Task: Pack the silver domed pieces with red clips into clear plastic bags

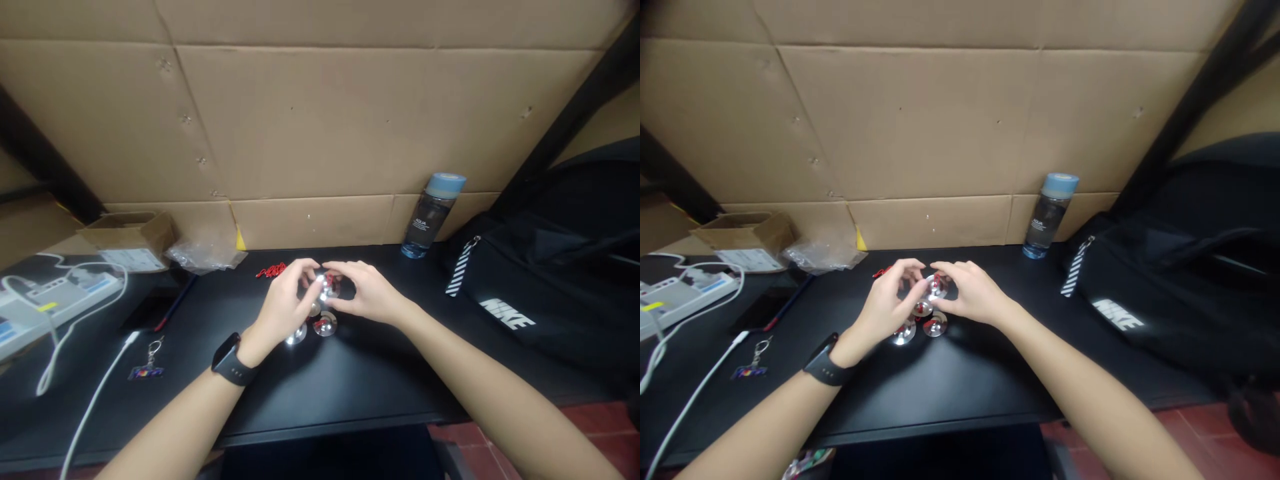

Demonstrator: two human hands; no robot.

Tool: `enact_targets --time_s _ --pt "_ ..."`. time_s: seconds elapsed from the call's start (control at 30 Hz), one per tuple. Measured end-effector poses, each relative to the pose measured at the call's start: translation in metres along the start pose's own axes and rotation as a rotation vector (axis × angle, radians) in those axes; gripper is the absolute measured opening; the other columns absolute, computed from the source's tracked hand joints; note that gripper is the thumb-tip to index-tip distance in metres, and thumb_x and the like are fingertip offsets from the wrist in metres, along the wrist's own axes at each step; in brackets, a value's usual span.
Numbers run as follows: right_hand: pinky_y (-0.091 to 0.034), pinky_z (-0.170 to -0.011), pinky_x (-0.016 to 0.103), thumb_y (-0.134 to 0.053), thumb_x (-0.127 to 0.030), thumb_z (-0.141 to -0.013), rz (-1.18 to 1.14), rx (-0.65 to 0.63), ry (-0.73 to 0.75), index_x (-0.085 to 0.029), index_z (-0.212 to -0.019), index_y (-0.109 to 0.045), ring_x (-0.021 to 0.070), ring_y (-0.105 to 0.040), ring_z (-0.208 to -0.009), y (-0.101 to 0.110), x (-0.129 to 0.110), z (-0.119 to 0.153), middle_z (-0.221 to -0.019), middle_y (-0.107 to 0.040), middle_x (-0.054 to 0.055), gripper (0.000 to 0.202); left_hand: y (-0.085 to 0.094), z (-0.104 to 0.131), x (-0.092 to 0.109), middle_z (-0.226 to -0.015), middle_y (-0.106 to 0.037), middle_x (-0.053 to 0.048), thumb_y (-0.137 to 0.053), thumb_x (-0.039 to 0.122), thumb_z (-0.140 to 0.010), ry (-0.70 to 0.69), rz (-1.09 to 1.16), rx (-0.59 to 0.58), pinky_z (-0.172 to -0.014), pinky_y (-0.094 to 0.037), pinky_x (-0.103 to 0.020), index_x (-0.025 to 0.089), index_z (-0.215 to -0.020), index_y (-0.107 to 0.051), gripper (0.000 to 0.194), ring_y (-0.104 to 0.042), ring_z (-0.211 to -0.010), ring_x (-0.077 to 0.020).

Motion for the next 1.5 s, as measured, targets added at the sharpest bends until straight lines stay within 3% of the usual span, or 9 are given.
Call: enact_targets --time_s 0.07,0.13,0.3,0.43,0.6,0.8,1.17,1.37,1.5 --pt "-0.055 -0.091 0.042 -0.08 -0.038 -0.083 -0.033 0.087 -0.007 -0.025 -0.13 -0.058 0.0244 -0.072 -0.099 0.013 -0.001 0.001 -0.116 -0.074 0.006 0.053 0.008 0.0 -0.011 -0.099 -0.068 -0.004 -0.056 0.031 -0.101 0.107 0.033 0.091 -0.082 -0.048 -0.03 0.021 -0.111 -0.059 0.014 -0.064 -0.089 -0.0182" --pt "-0.057 -0.091 0.04 -0.078 -0.039 -0.084 -0.1 0.153 0.002 -0.026 -0.126 -0.058 0.0238 -0.072 -0.101 0.022 -0.004 0.002 -0.117 -0.074 0.006 0.048 0.005 0.001 -0.021 -0.094 -0.067 -0.003 -0.055 0.036 -0.101 0.197 0.139 0.091 -0.076 -0.048 -0.028 0.021 -0.103 -0.06 0.016 -0.062 -0.083 -0.017" --pt "-0.059 -0.097 0.042 -0.079 -0.043 -0.084 -0.198 0.219 0.061 -0.027 -0.128 -0.056 0.0254 -0.071 -0.108 0.027 -0.013 0.005 -0.12 -0.071 0.007 0.052 -0.037 0.007 -0.025 -0.084 -0.064 -0.002 -0.059 0.051 -0.097 0.386 0.592 -0.156 -0.058 -0.045 -0.025 0.021 -0.109 -0.064 0.032 -0.054 -0.063 -0.0134" --pt "-0.059 -0.095 0.041 -0.078 -0.042 -0.086 -0.172 0.201 0.11 -0.027 -0.128 -0.057 0.0242 -0.071 -0.105 0.024 -0.02 0.005 -0.12 -0.072 0.006 0.049 -0.044 0.01 -0.02 -0.081 -0.06 -0.001 -0.069 0.052 -0.091 0.402 0.67 -0.209 -0.058 -0.045 -0.024 0.02 -0.101 -0.063 0.034 -0.054 -0.063 -0.0127" --pt "-0.058 -0.09 0.041 -0.072 -0.035 -0.088 -0.112 0.2 0.173 -0.029 -0.13 -0.058 0.023 -0.069 -0.096 0.019 -0.026 0.005 -0.116 -0.073 0.005 0.045 -0.052 0.013 -0.024 -0.087 -0.059 -0.001 -0.068 0.051 -0.092 0.385 0.724 -0.262 -0.056 -0.043 -0.021 0.02 -0.106 -0.06 0.036 -0.05 -0.062 -0.0099" --pt "-0.06 -0.082 0.037 -0.075 -0.029 -0.083 -0.125 0.354 0.178 -0.026 -0.128 -0.06 0.0203 -0.068 -0.087 0.031 -0.026 0.011 -0.106 -0.074 0.005 0.048 -0.053 0.011 -0.026 -0.083 -0.061 -0.002 -0.06 0.052 -0.097 0.347 0.635 -0.284 -0.064 -0.047 -0.025 0.02 -0.104 -0.059 0.033 -0.056 -0.068 -0.0137" --pt "-0.06 -0.077 0.037 -0.077 -0.028 -0.077 -0.147 0.411 0.099 -0.027 -0.126 -0.064 0.0203 -0.068 -0.082 0.029 -0.013 0.011 -0.1 -0.075 0.004 0.051 -0.039 -0.001 -0.035 -0.09 -0.066 -0.003 -0.05 0.043 -0.103 0.163 0.34 -0.26 -0.076 -0.049 -0.029 0.02 -0.102 -0.061 0.025 -0.062 -0.082 -0.0182" --pt "-0.055 -0.068 0.032 -0.079 -0.026 -0.077 -0.401 0.406 -0.096 -0.024 -0.119 -0.066 0.0178 -0.069 -0.077 0.017 0.017 0.009 -0.102 -0.076 0.005 0.045 -0.04 -0.001 -0.033 -0.091 -0.067 -0.003 -0.047 0.03 -0.104 0.005 0.069 -0.29 -0.076 -0.046 -0.029 0.02 -0.097 -0.06 0.018 -0.063 -0.083 -0.0189" --pt "-0.055 -0.07 0.034 -0.081 -0.032 -0.077 -0.401 0.44 -0.135 -0.023 -0.121 -0.065 0.0194 -0.07 -0.08 0.027 0.03 0.009 -0.104 -0.077 0.006 0.048 -0.027 -0.008 -0.052 -0.096 -0.069 -0.005 -0.044 0.027 -0.104 -0.011 -0.119 -0.266 -0.079 -0.047 -0.031 0.021 -0.099 -0.06 0.018 -0.065 -0.088 -0.0211"
Point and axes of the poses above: each hand's wrist, its own z-axis away from the middle knuckle, its own y-axis out of the back of the hand, x = y × z, the point moved 10 cm from there along -z, towards the middle knuckle
